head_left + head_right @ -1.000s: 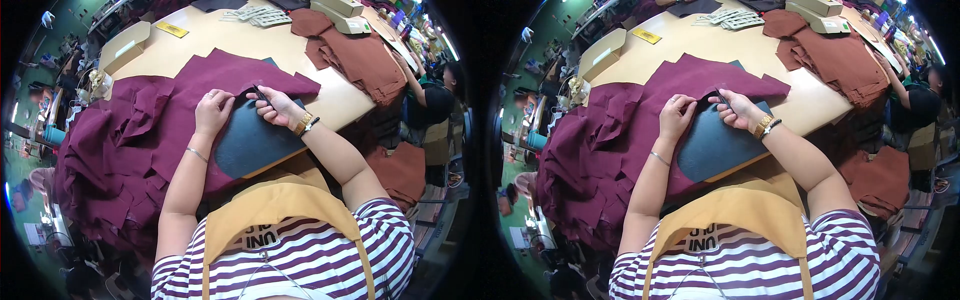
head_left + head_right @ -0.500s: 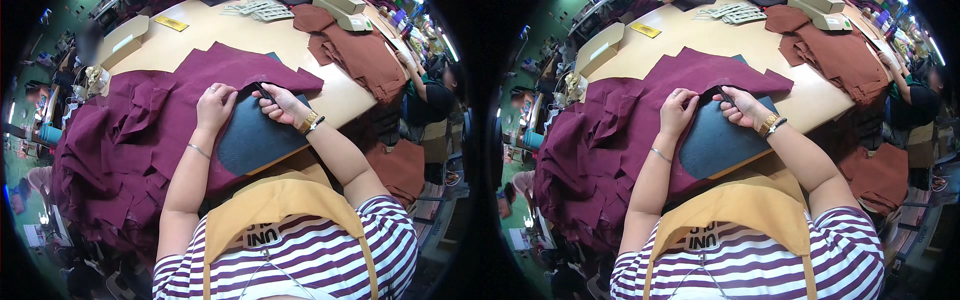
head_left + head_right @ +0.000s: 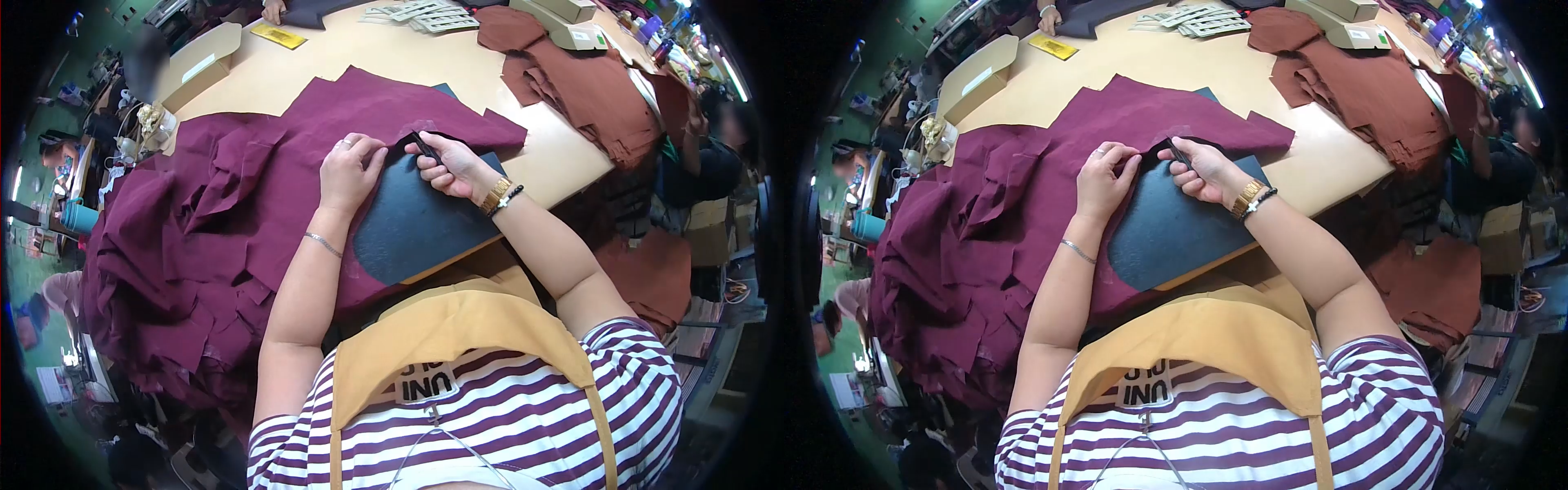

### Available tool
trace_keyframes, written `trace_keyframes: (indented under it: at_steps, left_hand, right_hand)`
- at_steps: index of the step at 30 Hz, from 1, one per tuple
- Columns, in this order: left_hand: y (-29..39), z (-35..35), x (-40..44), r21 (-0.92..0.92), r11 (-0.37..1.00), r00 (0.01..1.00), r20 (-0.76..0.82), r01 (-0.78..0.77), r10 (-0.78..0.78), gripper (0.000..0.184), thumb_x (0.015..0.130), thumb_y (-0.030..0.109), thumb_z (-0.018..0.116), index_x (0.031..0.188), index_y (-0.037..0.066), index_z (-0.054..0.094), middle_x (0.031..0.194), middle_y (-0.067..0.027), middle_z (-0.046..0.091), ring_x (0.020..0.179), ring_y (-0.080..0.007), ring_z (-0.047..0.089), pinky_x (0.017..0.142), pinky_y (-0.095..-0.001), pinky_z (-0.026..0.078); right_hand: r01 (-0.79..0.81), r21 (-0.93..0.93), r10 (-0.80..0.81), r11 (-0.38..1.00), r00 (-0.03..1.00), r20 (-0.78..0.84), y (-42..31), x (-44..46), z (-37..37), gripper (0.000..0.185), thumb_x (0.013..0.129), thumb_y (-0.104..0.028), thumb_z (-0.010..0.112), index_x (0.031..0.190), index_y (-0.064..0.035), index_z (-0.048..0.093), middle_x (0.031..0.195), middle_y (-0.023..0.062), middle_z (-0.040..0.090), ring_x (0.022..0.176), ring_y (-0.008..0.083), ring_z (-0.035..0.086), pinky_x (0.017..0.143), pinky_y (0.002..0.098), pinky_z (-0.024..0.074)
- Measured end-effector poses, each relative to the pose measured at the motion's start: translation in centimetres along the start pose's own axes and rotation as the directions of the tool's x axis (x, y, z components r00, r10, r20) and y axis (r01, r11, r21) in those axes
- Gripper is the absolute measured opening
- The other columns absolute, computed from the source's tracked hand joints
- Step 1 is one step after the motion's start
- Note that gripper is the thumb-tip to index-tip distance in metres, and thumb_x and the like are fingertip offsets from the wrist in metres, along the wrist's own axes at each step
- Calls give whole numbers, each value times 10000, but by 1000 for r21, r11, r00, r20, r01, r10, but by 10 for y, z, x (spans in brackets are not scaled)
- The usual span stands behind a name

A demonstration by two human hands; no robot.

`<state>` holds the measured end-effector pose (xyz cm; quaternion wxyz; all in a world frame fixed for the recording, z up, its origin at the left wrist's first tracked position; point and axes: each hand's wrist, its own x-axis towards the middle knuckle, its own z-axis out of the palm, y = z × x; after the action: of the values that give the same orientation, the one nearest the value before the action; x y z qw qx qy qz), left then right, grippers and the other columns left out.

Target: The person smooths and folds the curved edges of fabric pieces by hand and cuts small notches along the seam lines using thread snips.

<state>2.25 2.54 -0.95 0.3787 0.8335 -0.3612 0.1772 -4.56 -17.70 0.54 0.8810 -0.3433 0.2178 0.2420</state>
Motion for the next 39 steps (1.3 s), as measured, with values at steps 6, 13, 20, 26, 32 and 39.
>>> trace_keyframes:
  at_steps: [6,13,20,26,32,39]
  left_hand:
    - [-1,-1,0,-2,1000,1000,-9,-1,1,93,839,171,694,885,90,693,877,-45,655,785,-215,656,666,-324,537]
    - [4,-3,-1,31,999,997,64,36,-38,108,847,165,688,907,75,694,908,-65,658,828,-235,658,731,-339,538]
    - [-3,-77,12,-22,994,845,529,107,-80,583,811,425,719,1247,62,582,1256,-156,584,1192,-312,548,1019,-414,417]
    - [-46,-95,-25,244,936,724,690,-254,16,1048,619,751,678,1462,200,391,1563,-136,249,1447,-350,208,1133,-600,181]
    - [-56,-14,9,544,675,799,14,498,-601,1084,723,767,582,1511,105,242,1557,-247,177,1450,-395,158,1127,-610,150]
    - [-62,-43,16,233,915,925,116,328,-361,1035,753,678,646,1519,132,215,1562,-264,120,1458,-404,111,1134,-603,158]
  right_hand:
    - [58,-21,-59,998,997,-45,9,-3,-2,304,1018,-362,454,1079,-75,532,655,-43,396,472,20,304,339,146,213]
    - [39,-23,-40,999,998,-44,4,2,2,304,1032,-359,417,1061,-73,517,650,-46,390,487,30,309,365,152,235]
    - [477,-542,-623,692,774,-115,-15,-60,-17,362,1024,-402,437,1081,-82,596,626,-78,399,464,19,326,381,174,256]
    - [-279,-953,-955,-120,294,35,-89,-71,-202,454,943,-394,566,1226,-39,579,961,172,643,924,271,622,860,362,482]
    - [112,-954,-911,-276,285,297,-70,-67,-91,495,927,-426,582,1228,-33,584,1191,202,599,1123,344,556,992,407,419]
    - [-15,-835,-663,-551,616,426,35,-61,-2,584,813,-365,718,1279,-52,555,1152,190,605,1057,339,585,910,404,480]
